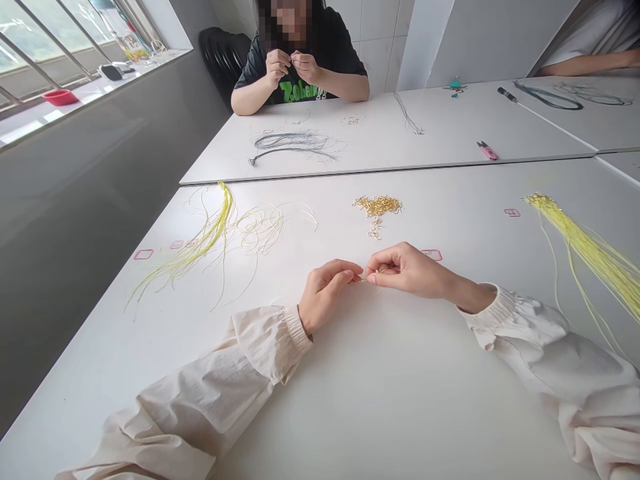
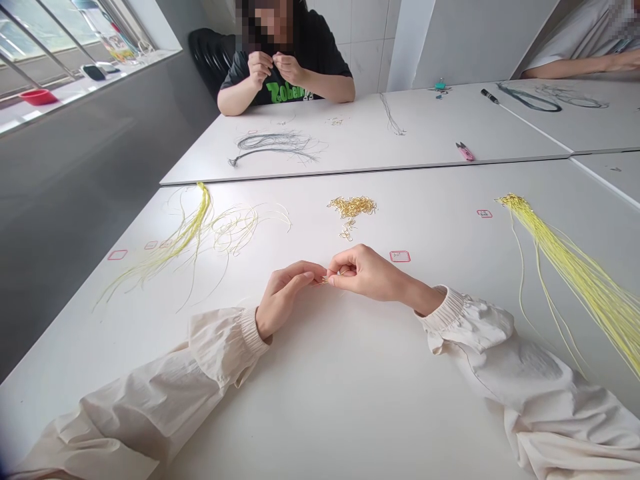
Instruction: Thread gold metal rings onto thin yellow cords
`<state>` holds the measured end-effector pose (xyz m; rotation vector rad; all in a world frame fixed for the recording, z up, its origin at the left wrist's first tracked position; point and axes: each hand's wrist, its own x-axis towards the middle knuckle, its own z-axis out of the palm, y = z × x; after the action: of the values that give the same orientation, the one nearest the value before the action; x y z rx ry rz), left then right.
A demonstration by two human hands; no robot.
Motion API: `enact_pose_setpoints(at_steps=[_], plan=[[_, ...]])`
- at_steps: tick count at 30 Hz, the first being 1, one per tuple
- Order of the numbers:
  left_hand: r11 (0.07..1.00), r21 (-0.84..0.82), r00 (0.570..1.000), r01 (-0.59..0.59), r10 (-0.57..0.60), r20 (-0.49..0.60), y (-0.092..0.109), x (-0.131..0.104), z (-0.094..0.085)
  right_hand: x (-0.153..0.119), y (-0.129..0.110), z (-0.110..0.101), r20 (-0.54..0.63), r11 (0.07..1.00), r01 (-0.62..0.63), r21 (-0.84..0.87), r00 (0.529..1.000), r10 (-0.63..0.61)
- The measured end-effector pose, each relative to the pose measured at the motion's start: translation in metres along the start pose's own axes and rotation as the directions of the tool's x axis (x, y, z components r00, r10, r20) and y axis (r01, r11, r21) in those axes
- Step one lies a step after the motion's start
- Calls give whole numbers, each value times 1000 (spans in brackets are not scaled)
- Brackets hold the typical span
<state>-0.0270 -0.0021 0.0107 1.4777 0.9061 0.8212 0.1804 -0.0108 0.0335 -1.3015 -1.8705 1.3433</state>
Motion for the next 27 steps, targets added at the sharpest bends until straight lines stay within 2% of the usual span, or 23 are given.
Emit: enact_pose_setpoints(at_steps=[2,5,8,12,24,27], plan=[[997,82,1000,-2,4,-20,4,2,-1,0,1,1,-5,1000,-3,-4,1000,3],[984,159,994,75,-86,68,12,4,-4,-1,1,2,-16,999,7,-48,1000,-8],[972,149,965,181,-205,162,22,6,-6,-3,-1,2,-31,995,21,-99,999,-24],[958,129,941,257,-278,191,29,8,-7,-5,-4,2,-49,985,39,-170,998,-48],[972,188,943,142,-190,271,24,10,-10,-6,-4,2,-14,983,46,-180,999,-49],[976,190,954,105,-153,256,22,9,-11,-5,-6,0,-15,988,42,-150,999,-44]])
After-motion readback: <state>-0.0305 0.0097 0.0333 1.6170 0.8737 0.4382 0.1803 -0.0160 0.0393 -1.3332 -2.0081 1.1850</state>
